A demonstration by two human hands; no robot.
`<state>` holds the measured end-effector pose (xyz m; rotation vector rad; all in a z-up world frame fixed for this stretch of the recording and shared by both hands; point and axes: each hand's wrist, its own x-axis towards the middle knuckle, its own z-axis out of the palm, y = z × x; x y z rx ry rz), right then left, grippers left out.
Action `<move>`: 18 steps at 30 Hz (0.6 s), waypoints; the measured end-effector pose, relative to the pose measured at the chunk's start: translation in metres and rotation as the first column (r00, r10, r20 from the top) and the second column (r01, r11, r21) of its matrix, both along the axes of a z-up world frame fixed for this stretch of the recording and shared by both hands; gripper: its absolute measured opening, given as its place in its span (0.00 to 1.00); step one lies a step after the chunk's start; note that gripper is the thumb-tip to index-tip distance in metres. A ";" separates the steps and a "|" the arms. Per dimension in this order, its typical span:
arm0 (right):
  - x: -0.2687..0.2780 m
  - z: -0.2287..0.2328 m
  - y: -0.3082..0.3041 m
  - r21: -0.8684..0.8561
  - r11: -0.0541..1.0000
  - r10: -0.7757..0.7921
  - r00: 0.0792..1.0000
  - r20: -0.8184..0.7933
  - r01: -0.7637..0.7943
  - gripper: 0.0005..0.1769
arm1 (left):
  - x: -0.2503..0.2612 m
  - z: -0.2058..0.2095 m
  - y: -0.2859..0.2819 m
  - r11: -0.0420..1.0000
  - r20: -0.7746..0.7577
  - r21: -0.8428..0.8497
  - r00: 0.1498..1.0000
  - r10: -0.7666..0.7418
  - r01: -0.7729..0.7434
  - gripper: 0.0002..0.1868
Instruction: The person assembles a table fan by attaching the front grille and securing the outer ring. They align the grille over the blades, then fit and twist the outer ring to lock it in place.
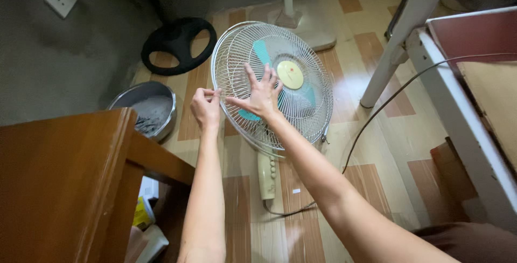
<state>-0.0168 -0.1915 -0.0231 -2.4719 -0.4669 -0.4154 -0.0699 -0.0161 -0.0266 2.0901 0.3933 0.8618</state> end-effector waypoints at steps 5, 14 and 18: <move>0.006 0.001 -0.001 0.000 1.000 0.005 1.000 -0.021 -0.005 0.68 | 0.016 0.007 0.007 0.999 -0.054 0.035 0.998 -0.025 0.027 0.22; 0.005 0.005 -0.003 0.047 0.999 0.007 0.998 -0.069 -0.004 0.64 | 0.044 0.008 0.032 0.995 -0.147 -0.097 0.988 -0.052 0.038 0.21; 0.007 0.008 -0.004 0.019 1.000 0.005 0.997 -0.080 -0.003 0.69 | 0.059 0.018 0.041 0.975 -0.081 -0.146 0.980 -0.182 0.169 0.15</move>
